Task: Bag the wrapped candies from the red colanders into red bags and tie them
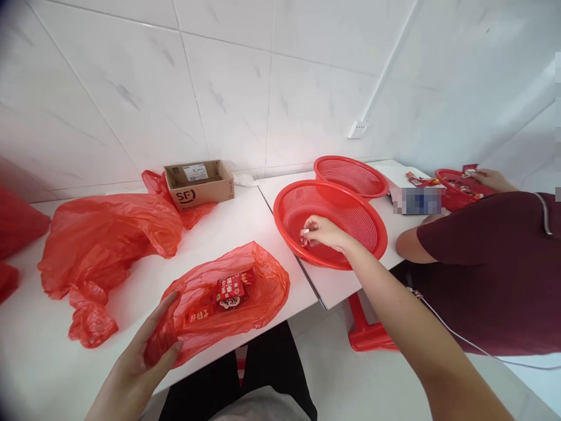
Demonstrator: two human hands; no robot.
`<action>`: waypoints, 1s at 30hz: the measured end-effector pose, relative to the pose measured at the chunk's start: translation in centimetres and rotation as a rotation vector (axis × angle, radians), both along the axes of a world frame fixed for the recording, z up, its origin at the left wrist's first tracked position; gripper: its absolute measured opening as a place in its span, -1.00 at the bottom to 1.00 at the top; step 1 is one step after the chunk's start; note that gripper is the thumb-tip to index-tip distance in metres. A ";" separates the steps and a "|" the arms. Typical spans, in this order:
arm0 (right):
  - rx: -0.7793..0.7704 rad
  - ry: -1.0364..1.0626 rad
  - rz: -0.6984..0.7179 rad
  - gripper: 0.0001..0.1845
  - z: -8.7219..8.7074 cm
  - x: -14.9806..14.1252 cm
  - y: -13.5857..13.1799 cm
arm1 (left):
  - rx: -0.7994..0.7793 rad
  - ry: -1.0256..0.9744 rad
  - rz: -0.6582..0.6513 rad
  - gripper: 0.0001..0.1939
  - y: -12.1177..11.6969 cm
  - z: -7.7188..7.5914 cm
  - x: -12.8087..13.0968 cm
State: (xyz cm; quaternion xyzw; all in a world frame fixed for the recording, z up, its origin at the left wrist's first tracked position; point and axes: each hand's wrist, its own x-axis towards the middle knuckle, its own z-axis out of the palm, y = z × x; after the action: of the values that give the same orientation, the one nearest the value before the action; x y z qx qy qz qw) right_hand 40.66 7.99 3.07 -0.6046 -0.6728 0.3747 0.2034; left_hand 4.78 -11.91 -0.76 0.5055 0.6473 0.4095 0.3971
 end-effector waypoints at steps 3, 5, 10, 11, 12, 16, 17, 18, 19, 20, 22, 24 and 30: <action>0.023 0.535 -0.064 -0.69 1.8 -1.4 -1.1 | -0.017 -0.030 0.005 -0.35 0.2 0.1 0.0; 0.008 0.723 -0.047 -0.64 2.9 -2.5 -2.2 | -0.010 -0.012 -0.012 -0.33 0.4 -0.3 -0.2; -0.078 0.799 0.057 -0.66 3.7 -5.9 -4.6 | -0.009 0.021 -0.053 -0.29 0.8 -1.5 -0.8; -0.100 0.803 0.093 -0.66 3.3 -6.8 -5.1 | -0.009 0.019 -0.056 -0.29 0.8 -1.5 -0.8; -0.123 0.792 0.141 -0.66 2.8 -7.9 -5.6 | -0.010 0.015 -0.056 -0.29 0.7 -1.4 -0.7; -0.127 0.649 0.294 -0.69 0.7 -11.6 -7.2 | -0.013 -0.017 -0.028 -0.31 0.4 -0.3 -0.1; -0.065 0.596 0.302 -0.70 0.5 -12.0 -7.2 | -0.007 -0.033 -0.021 -0.31 0.3 -0.1 0.0; 0.013 0.543 0.300 -0.71 0.5 -12.0 -7.1 | 0.000 -0.050 -0.013 -0.32 0.2 0.2 0.1; 0.096 0.488 0.292 -0.72 0.7 -11.6 -6.6 | 0.005 -0.062 -0.005 -0.33 0.1 0.4 0.2; 0.183 0.422 0.278 -0.74 1.0 -10.7 -6.0 | 0.007 -0.067 0.003 -0.33 0.1 0.5 0.2; 0.299 0.244 0.220 -0.74 1.7 -7.6 -4.2 | 0.003 -0.066 0.010 -0.34 -0.1 0.7 0.2; 0.360 -0.133 0.081 -0.66 2.0 -3.4 -2.3 | 0.003 -0.066 0.006 -0.34 -0.2 0.7 0.1; 0.031 -0.699 -0.063 -0.54 -1.1 5.8 0.1 | 0.031 -0.107 0.000 -0.31 -0.3 0.5 0.2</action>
State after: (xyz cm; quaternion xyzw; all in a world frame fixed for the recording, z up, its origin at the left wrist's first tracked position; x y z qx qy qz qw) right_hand 46.49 8.12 1.99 -0.7136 -0.6885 0.1283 -0.0184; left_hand 5.00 -12.18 -0.26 0.4889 0.6189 0.4458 0.4232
